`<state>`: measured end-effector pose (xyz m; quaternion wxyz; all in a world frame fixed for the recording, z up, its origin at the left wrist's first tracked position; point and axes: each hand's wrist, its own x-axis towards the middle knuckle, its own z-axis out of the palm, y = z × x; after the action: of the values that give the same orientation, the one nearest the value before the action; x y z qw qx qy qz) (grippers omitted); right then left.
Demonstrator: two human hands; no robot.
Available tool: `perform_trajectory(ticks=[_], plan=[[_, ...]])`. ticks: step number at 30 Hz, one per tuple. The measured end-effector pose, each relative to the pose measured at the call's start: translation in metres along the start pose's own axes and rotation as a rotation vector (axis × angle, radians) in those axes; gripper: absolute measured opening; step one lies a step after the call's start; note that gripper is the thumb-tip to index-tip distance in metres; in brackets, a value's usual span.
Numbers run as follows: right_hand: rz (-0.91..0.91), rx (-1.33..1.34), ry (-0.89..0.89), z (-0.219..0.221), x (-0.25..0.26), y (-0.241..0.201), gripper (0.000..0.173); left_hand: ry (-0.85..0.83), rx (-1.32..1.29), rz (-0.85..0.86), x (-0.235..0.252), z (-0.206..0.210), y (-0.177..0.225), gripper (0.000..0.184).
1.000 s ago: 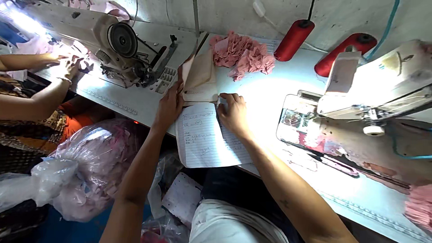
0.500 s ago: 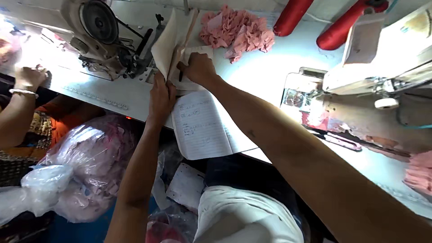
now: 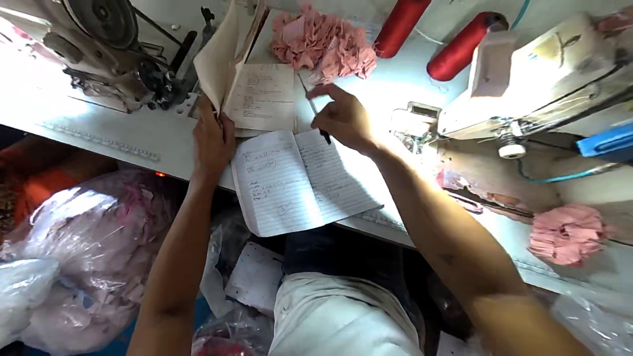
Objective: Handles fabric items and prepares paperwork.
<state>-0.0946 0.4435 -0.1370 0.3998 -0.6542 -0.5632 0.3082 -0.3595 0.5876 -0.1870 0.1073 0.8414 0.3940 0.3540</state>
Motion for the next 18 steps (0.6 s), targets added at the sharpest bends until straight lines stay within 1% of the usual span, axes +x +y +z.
perform_trajectory(ticks=[1, 2, 5, 6, 7, 9, 10, 11, 12, 13, 14, 15, 16, 17, 18], plan=[[-0.061, 0.125, 0.01, -0.001, -0.018, 0.004, 0.038, 0.02, -0.013, 0.006, 0.001, 0.0, -0.002, 0.057], [-0.064, 0.264, -0.026, -0.004, -0.037, 0.004, 0.035, 0.029, -0.025, 0.003, 0.002, 0.0, -0.003, 0.057], [-0.082, 0.658, -0.143, -0.011, -0.092, 0.014, 0.046, 0.032, -0.063, -0.057, 0.0, -0.002, -0.006, 0.064], [-0.127, 0.762, -0.127, -0.012, -0.106, 0.021, 0.047, 0.046, -0.082, -0.076, 0.002, -0.001, -0.007, 0.067], [-0.167, 0.829, -0.072, -0.011, -0.118, 0.026, 0.047, 0.062, -0.099, -0.098, 0.004, -0.001, -0.008, 0.071], [-0.22, 0.831, 0.062, -0.007, -0.137, 0.033, 0.042, 0.078, -0.117, -0.155, 0.007, 0.0, -0.012, 0.076], [-0.229, 0.797, 0.147, -0.003, -0.142, 0.035, 0.033, 0.076, -0.114, -0.166, 0.008, 0.001, -0.014, 0.077], [-0.223, 0.749, 0.234, 0.002, -0.146, 0.037, 0.016, 0.074, -0.111, -0.162, 0.009, 0.003, -0.017, 0.077], [-0.196, 0.716, 0.335, 0.007, -0.147, 0.036, 0.012, 0.076, -0.102, -0.154, 0.008, 0.004, -0.02, 0.077], [-0.168, 0.682, 0.426, 0.012, -0.147, 0.035, 0.026, 0.069, -0.089, -0.149, 0.008, 0.004, -0.02, 0.075], [-0.153, 0.632, 0.474, 0.014, -0.147, 0.035, 0.033, 0.054, -0.07, -0.148, 0.008, 0.003, -0.019, 0.073], [-0.166, 0.596, 0.472, 0.015, -0.146, 0.036, 0.034, 0.043, -0.048, -0.143, 0.008, 0.002, -0.017, 0.072], [-0.185, 0.586, 0.395, 0.013, -0.146, 0.036, 0.034, 0.032, -0.033, -0.136, 0.009, 0.001, -0.016, 0.071], [-0.198, 0.595, 0.274, 0.009, -0.144, 0.036, 0.038, 0.019, -0.023, -0.134, 0.009, 0.0, -0.016, 0.072], [-0.195, 0.649, 0.19, 0.007, -0.141, 0.037, 0.042, 0.004, -0.013, -0.138, 0.01, 0.0, -0.016, 0.071]])
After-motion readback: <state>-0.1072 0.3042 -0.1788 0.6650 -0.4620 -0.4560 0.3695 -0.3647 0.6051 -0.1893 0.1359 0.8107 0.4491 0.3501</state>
